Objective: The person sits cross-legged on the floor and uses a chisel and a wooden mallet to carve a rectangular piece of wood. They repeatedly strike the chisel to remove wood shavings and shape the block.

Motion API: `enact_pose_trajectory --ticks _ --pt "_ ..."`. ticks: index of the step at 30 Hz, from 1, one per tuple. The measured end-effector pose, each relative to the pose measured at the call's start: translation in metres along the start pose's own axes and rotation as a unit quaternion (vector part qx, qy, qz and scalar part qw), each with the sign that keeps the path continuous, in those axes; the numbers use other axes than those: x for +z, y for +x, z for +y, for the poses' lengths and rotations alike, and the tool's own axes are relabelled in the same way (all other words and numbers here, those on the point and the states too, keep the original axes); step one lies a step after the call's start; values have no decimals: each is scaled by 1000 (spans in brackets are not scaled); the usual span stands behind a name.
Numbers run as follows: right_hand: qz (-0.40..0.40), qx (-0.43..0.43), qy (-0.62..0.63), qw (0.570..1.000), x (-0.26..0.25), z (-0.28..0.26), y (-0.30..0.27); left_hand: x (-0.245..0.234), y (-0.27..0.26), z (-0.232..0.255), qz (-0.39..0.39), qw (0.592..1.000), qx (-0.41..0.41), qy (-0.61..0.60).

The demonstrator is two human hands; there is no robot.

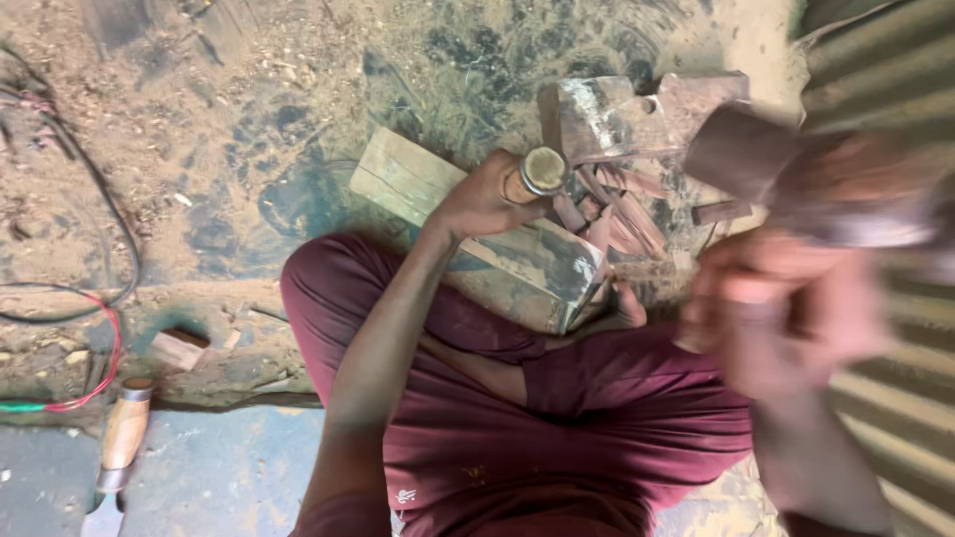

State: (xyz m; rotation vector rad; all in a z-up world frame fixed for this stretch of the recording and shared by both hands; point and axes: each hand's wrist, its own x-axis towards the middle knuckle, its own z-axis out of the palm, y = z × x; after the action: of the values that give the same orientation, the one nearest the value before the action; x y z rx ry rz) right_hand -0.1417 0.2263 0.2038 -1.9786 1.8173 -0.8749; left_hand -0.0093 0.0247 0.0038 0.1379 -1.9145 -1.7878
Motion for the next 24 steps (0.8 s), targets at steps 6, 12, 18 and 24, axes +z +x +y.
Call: enact_pose_trajectory --ticks 6,12,18,24 --pt "14 159 89 983 8 9 -6 -2 0 14 10 999 33 -29" --pt "77 250 117 958 69 57 -48 -10 -10 -5 84 995 17 -49" --pt "-45 338 10 940 119 84 -77 -14 -15 -16 103 993 8 -49" --pt "4 246 61 967 135 92 -85 -43 -12 -27 284 899 -70 -327"
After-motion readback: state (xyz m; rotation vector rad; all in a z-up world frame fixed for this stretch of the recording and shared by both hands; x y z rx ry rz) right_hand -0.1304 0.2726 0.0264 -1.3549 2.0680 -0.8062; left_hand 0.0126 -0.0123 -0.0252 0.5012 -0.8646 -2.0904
